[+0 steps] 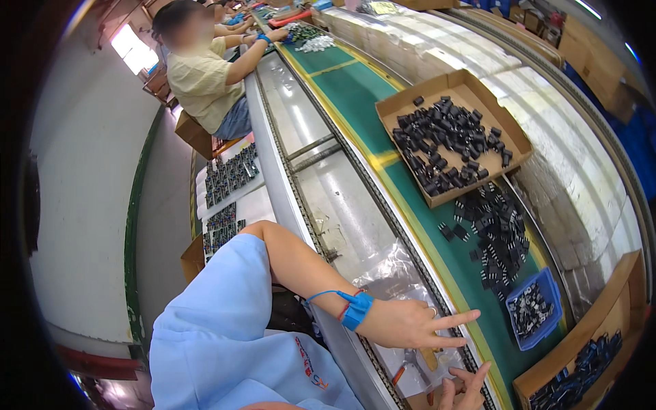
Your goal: Placing electronic components onto printed circuit boards on an assembly line.
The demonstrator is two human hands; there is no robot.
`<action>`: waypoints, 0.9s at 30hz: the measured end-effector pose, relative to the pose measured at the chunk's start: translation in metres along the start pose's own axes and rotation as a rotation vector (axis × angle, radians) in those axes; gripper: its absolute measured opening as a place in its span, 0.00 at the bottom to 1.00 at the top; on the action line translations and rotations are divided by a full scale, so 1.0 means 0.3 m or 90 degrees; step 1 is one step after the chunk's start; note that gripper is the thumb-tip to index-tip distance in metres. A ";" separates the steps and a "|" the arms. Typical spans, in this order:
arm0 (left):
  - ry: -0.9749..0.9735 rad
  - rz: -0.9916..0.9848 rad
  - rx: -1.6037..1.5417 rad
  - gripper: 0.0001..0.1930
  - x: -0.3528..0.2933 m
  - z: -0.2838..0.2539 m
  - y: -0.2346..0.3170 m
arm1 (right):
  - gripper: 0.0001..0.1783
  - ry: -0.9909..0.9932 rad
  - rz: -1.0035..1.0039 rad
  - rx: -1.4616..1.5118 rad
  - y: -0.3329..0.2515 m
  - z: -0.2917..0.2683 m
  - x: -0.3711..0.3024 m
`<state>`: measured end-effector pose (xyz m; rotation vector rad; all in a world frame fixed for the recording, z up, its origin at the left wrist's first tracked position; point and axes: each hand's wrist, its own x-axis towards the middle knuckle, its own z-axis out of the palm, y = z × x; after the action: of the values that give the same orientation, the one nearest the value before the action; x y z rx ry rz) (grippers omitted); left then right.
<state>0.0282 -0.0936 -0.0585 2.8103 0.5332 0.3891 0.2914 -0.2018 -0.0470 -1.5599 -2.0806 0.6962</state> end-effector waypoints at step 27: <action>-0.006 0.038 -0.041 0.38 0.012 0.028 -0.031 | 0.47 -0.208 0.176 -0.097 -0.083 -0.049 0.060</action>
<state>0.0311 -0.0853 -0.0683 2.7696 0.4288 0.3975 0.2774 -0.1885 -0.0192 -1.9567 -2.2110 0.9646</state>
